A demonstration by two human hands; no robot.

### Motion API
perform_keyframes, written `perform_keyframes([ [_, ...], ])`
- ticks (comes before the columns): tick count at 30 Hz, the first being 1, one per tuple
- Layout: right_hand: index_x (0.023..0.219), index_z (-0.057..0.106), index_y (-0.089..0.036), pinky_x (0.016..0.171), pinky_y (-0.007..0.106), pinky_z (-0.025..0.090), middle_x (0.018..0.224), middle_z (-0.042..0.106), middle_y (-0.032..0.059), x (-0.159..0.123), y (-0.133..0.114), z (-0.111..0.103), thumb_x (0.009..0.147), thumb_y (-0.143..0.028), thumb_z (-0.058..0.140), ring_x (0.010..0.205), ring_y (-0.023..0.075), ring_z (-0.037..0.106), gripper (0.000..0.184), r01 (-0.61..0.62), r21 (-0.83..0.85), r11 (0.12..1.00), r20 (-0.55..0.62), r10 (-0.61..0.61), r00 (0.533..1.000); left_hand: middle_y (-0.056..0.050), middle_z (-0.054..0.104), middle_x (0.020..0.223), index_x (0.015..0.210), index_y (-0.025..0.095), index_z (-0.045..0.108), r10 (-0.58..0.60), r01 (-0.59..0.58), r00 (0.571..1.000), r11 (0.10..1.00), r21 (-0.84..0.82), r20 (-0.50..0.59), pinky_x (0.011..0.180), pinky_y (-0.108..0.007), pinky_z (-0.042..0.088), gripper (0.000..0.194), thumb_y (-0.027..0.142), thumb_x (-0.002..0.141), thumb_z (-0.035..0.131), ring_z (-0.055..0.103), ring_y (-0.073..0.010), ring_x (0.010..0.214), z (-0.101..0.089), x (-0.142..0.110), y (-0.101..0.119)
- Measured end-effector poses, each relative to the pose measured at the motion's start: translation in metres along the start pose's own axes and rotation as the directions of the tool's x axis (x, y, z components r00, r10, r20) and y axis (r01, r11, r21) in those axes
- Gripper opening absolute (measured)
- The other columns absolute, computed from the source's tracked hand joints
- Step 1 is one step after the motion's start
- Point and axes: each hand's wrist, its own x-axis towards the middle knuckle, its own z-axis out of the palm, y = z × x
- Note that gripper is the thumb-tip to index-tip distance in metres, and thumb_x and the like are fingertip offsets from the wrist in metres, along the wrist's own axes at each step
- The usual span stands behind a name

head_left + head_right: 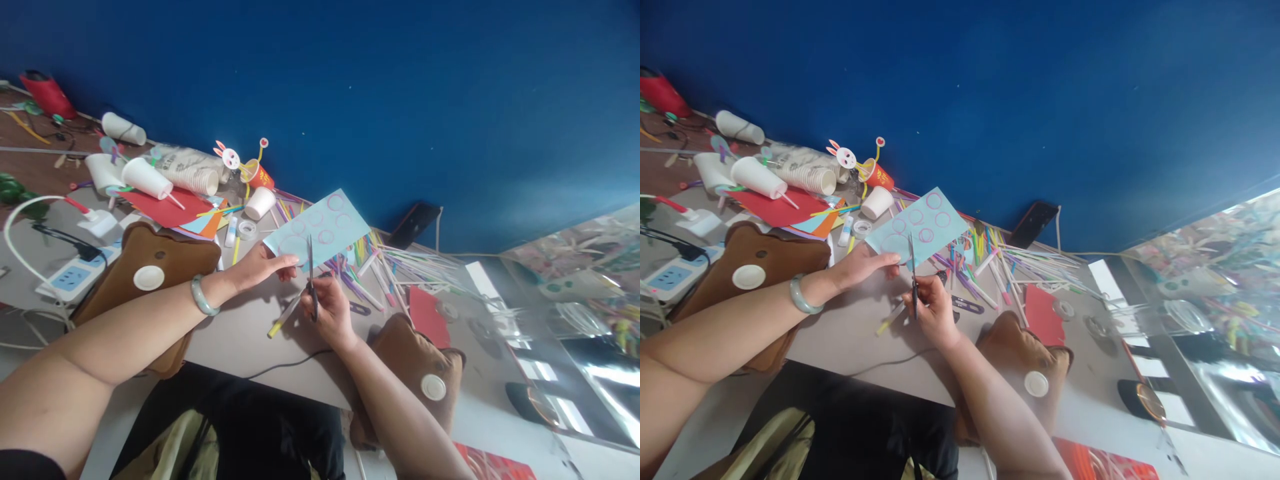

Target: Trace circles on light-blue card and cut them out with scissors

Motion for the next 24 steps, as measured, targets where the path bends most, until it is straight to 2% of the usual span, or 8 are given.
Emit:
perform_keyframes([
  [16,0.097,0.047,-0.025,0.048,0.024,0.04,0.06,0.054,-0.0084,0.0001,0.0033,-0.003,0.083,-0.048,0.073,0.047,0.0095,0.048,0.037,0.028,-0.029,0.999,0.007,-0.027,1.0,-0.005,0.07,0.072,0.083,0.014,0.07,0.009,-0.008,1.0,0.998,-0.062,0.027,0.064,-0.029,0.055,0.027,0.041,0.084,0.069,0.064,-0.0145,0.065,-0.0039,0.0015,0.0002],
  [24,0.099,0.047,-0.025,0.048,0.024,0.04,0.06,0.054,-0.0087,-0.0004,0.0045,-0.004,0.084,-0.049,0.072,0.047,0.0091,0.048,0.038,0.036,-0.038,0.999,0.017,-0.035,0.999,-0.004,0.068,0.07,0.082,0.013,0.069,0.033,-0.031,0.999,0.998,-0.056,0.024,0.065,-0.028,0.055,0.026,0.039,0.084,0.068,0.063,-0.0137,0.064,-0.0041,0.0014,0.0019],
])
